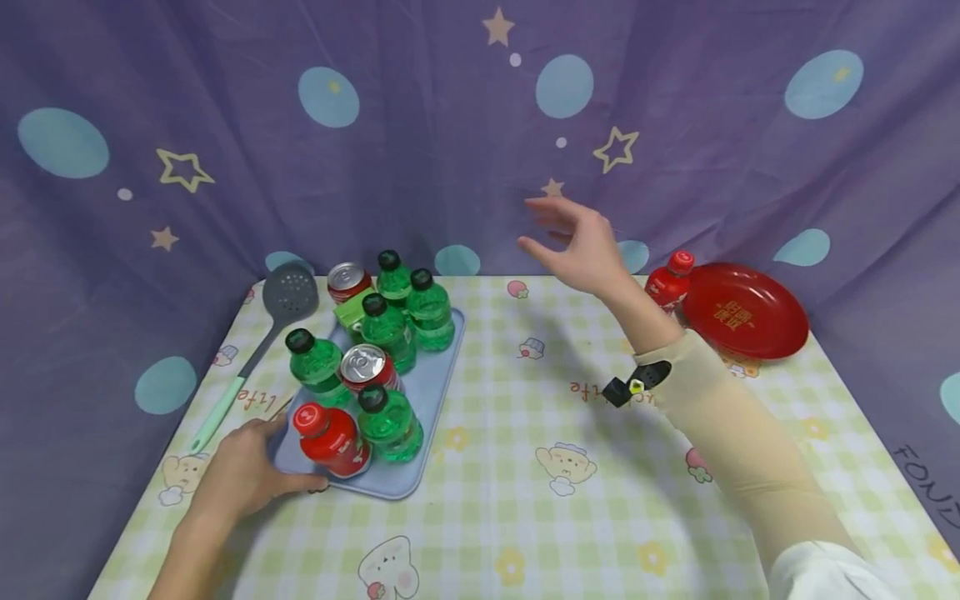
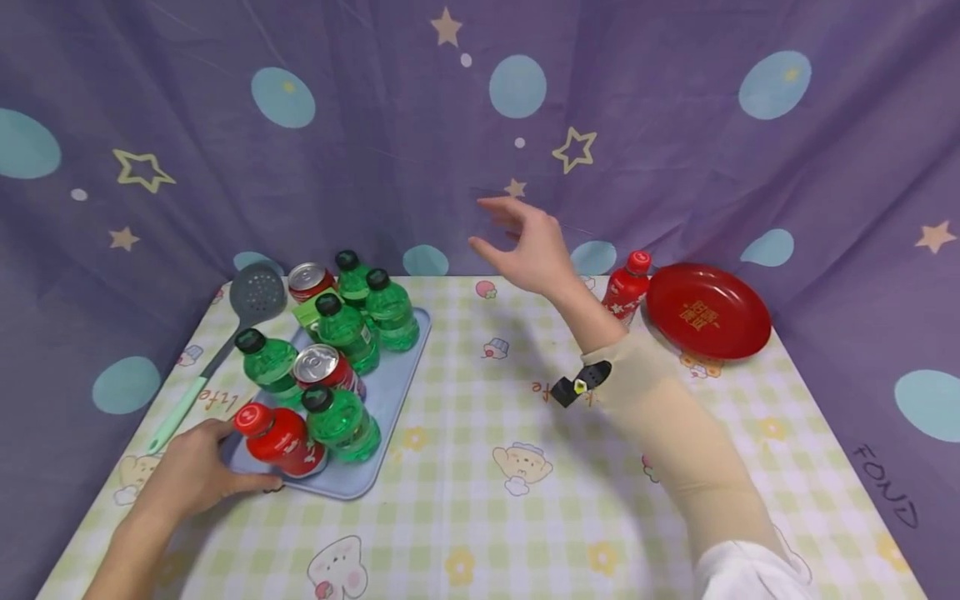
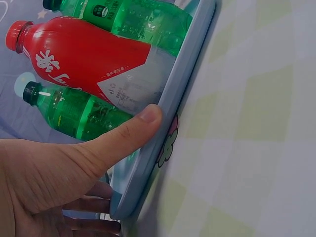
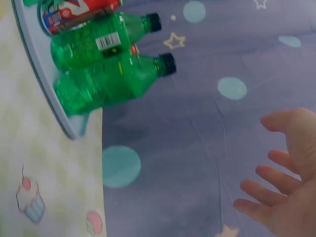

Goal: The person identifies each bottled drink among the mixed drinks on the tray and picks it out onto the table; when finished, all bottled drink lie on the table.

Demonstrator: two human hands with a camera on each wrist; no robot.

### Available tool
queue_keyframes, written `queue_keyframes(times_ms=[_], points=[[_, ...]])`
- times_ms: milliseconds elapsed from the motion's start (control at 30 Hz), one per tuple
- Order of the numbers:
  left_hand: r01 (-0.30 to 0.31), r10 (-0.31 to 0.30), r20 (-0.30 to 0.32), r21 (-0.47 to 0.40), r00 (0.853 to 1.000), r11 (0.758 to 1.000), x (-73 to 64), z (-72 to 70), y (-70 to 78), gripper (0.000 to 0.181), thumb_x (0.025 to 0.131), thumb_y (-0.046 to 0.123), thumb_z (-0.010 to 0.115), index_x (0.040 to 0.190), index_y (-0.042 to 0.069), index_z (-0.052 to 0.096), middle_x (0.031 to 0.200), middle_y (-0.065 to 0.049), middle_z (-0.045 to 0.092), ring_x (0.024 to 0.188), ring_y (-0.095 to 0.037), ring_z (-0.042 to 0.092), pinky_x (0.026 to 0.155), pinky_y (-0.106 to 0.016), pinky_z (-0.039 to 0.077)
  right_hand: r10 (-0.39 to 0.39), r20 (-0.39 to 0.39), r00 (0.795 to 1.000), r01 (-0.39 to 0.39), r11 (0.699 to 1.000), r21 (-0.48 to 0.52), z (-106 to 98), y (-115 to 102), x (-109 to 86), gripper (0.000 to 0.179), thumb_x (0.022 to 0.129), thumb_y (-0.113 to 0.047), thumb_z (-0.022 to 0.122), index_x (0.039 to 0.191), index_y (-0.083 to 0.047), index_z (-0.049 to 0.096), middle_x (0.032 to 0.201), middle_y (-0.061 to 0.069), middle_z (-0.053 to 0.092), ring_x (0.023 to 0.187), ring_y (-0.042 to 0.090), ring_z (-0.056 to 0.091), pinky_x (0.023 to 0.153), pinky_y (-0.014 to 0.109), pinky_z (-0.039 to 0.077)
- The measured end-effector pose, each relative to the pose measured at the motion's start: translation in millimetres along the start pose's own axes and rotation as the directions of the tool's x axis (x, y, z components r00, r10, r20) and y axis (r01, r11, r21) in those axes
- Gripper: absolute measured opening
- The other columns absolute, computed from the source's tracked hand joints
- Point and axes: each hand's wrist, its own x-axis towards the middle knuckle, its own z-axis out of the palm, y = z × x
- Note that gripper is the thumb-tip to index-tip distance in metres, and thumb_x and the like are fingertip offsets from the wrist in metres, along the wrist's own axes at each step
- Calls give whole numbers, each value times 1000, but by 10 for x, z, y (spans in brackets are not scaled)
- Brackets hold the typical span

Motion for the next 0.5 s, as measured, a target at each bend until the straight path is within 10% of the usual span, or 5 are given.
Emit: queue_keyframes(times_ms=[500], points=[[22,-22,24,0,999,1000,17,-8,11,132,54,63,101,147,-15,51,137,-44,59,126,-62,56,105,-73,48,-63,120,991,47,990,131,484,-133,33,53,96,-25,81,146,-19,65,149,4,67,135,28,67,111,46,57]])
